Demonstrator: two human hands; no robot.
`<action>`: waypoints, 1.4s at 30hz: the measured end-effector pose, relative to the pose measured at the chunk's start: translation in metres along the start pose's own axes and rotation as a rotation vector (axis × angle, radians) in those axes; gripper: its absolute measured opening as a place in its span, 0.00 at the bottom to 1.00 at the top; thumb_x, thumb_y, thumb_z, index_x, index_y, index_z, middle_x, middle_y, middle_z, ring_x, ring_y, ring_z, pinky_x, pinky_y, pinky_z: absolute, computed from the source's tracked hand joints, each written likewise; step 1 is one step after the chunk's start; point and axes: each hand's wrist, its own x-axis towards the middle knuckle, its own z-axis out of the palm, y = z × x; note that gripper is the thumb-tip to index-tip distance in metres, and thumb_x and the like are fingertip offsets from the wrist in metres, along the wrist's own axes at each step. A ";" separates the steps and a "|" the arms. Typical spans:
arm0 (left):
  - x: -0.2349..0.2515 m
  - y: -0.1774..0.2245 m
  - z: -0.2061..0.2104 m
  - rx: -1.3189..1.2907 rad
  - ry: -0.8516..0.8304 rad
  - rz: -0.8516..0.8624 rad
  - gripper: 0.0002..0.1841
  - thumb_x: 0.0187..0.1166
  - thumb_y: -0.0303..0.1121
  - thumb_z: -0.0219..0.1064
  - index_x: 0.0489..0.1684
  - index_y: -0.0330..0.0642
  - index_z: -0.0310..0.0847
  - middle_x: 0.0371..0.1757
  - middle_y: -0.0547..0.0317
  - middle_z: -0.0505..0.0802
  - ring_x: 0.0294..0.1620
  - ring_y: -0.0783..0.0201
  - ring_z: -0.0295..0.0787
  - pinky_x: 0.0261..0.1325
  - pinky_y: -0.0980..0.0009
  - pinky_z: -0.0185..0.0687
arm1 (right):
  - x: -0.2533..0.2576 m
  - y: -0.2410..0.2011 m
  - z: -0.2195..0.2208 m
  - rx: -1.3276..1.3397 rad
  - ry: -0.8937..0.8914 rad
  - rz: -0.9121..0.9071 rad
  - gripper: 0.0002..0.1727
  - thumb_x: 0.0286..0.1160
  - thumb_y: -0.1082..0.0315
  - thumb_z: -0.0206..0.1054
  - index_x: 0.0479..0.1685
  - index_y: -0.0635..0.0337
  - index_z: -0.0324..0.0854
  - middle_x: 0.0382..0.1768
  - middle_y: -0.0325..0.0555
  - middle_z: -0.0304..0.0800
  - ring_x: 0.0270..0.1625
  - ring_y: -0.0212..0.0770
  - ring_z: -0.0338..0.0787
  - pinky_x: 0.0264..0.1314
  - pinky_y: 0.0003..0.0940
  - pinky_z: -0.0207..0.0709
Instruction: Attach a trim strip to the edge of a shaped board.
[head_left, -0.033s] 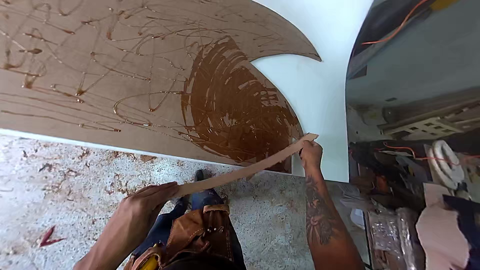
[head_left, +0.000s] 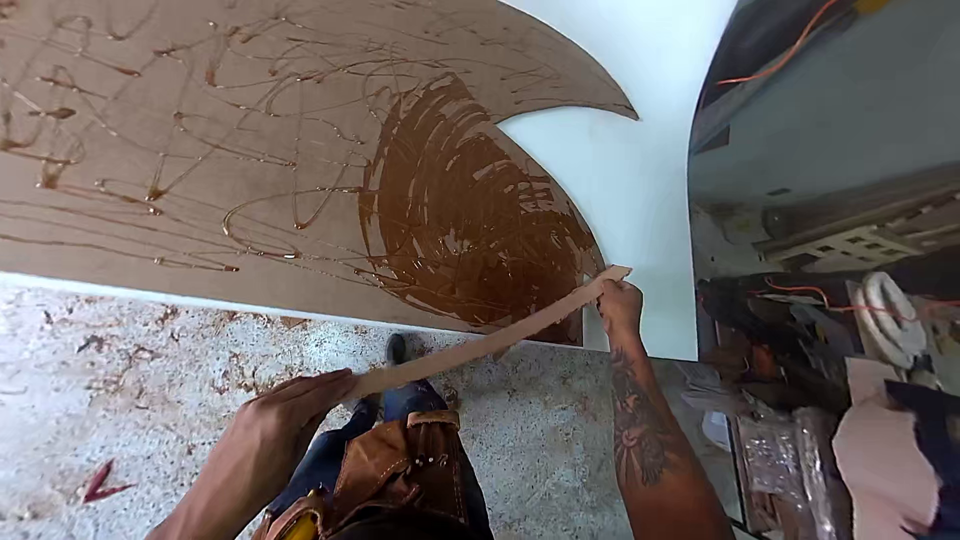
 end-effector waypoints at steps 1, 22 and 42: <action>0.006 -0.004 -0.005 0.001 -0.017 0.013 0.19 0.88 0.41 0.52 0.60 0.65 0.92 0.64 0.78 0.94 0.64 0.74 0.91 0.66 0.68 0.89 | -0.002 0.000 0.002 -0.049 0.012 0.009 0.20 0.79 0.53 0.65 0.42 0.66 0.87 0.32 0.59 0.87 0.33 0.57 0.86 0.37 0.64 0.78; 0.097 -0.084 -0.146 -0.168 -0.019 -0.532 0.17 0.87 0.24 0.56 0.67 0.33 0.86 0.65 0.42 0.92 0.56 0.57 0.94 0.59 0.60 0.90 | 0.037 -0.278 0.215 -0.203 -0.163 -0.273 0.19 0.78 0.55 0.66 0.57 0.59 0.86 0.45 0.58 0.93 0.48 0.59 0.93 0.51 0.66 0.83; 0.100 -0.106 -0.092 -0.098 -0.060 -0.110 0.16 0.89 0.40 0.55 0.56 0.60 0.94 0.60 0.73 0.96 0.61 0.72 0.93 0.64 0.65 0.91 | -0.028 -0.116 0.087 -0.443 0.083 -0.029 0.22 0.87 0.56 0.57 0.55 0.69 0.85 0.52 0.74 0.89 0.58 0.74 0.88 0.59 0.78 0.75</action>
